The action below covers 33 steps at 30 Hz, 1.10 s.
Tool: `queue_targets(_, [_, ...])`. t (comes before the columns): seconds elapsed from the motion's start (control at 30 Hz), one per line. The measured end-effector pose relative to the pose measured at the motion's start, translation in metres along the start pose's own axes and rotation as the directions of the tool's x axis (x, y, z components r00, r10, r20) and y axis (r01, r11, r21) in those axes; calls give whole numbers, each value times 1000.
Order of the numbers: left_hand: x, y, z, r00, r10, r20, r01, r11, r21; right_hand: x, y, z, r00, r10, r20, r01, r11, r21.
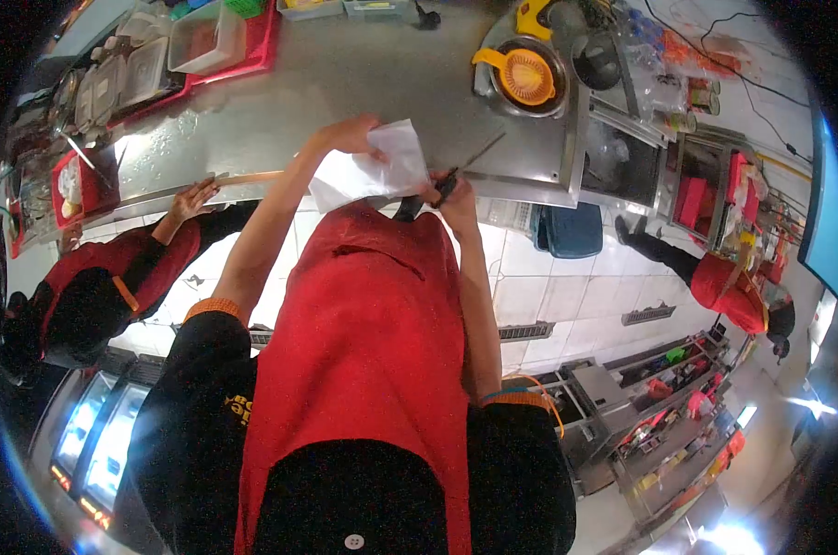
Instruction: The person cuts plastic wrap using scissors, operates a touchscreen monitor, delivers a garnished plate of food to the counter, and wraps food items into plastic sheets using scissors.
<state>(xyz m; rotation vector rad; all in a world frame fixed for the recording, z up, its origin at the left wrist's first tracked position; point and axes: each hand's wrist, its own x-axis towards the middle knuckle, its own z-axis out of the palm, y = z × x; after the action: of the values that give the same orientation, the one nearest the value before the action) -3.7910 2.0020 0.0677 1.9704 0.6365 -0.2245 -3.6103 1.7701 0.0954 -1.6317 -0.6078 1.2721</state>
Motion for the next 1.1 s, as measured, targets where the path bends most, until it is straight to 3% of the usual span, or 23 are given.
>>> queue_targets(0.07, [8, 4, 0, 999, -9, 39, 8, 999, 36, 15, 2, 4, 997, 52, -57, -42, 986, 164])
queue_targets(0.1, [12, 4, 2, 997, -18, 72, 13, 997, 74, 22, 4, 4, 993, 73, -93, -70, 997, 31])
queue_targets(0.13, [15, 4, 6, 997, -21, 74, 16, 997, 71, 26, 6, 2, 993, 78, -92, -76, 997, 32])
queue_targets(0.17, [17, 4, 11, 980, 152, -131, -160, 985, -56, 29, 3, 3, 988, 112, -104, -109, 993, 36])
queue_targets(0.2, [17, 2, 15, 893, 284, -350, -349, 926, -140, 32, 2, 5, 983, 145, -114, -141, 989, 40])
queue_targets(0.23, [18, 0, 19, 895, 276, -350, -343, 929, -143, 33, 1, 8, 983, 151, -108, -147, 988, 40])
queue_targets(0.27, [11, 13, 17, 752, 222, -621, -259, 965, 31, 35, 4, 9, 971, 195, -139, -177, 976, 127])
queue_targets(0.3, [2, 24, 20, 521, 206, -828, -118, 979, 169, 38, 6, 9, 956, 241, -167, -204, 956, 213])
queue_targets(0.33, [-12, 37, 32, 522, 199, -830, -113, 980, 164, 41, 9, 7, 956, 245, -163, -209, 955, 210])
queue_targets(0.37, [-32, 54, 48, 729, -86, -679, 16, 994, -110, 45, 14, 3, 935, 308, -177, -253, 927, 277])
queue_targets(0.4, [-46, 66, 60, 844, -339, -415, 205, 920, -335, 46, 17, 2, 909, 371, -187, -293, 892, 345])
queue_targets(0.43, [-48, 61, 83, 911, -401, -94, 313, 823, -474, 46, 15, 3, 908, 376, -183, -300, 891, 341])
queue_targets(0.47, [-49, 51, 112, 892, -384, 238, 449, 699, -557, 45, 11, 4, 907, 381, -181, -288, 873, 394])
queue_targets(0.5, [-50, 50, 134, 890, -387, 239, 452, 693, -562, 45, 6, 6, 905, 385, -179, -274, 853, 445])
queue_targets(0.53, [-50, 54, 156, 882, -260, 394, 437, 136, -889, 43, 4, 6, 903, 392, -176, -284, 852, 440])
queue_targets(0.57, [-47, 59, 170, 899, -66, 434, 348, -497, -795, 41, 2, 5, 906, 392, -161, -292, 853, 433])
queue_targets(0.6, [-38, 60, 174, 898, -64, 436, 348, -504, -791, 42, 2, 3, 909, 389, -147, -297, 855, 426])
queue_targets(0.67, [-19, 67, 184, 941, -301, 157, 0, -460, -888, 39, 4, 0, 919, 375, -119, -301, 865, 403])
queue_targets(0.73, [-11, 71, 192, 918, -340, 203, -17, -547, -837, 39, 4, -5, 931, 355, -85, -299, 876, 378])
queue_targets(0.8, [-7, 69, 207, 926, -378, 20, -184, -495, -849, 39, 1, -11, 938, 333, -92, -295, 911, 289])
queue_targets(0.93, [-1, 67, 205, 879, -474, 43, -214, -475, -854, 15, -1, -32, 981, 169, -94, -165, 985, 45])
queue_targets(1.07, [2, 67, 190, 872, -485, 67, -255, -567, -783, -35, 9, -52, 936, 343, -79, -352, 906, -236])
queue_targets(1.1, [1, 66, 188, 882, -465, 80, -228, -568, -791, -49, 21, -55, 938, 344, -43, -346, 919, -189])
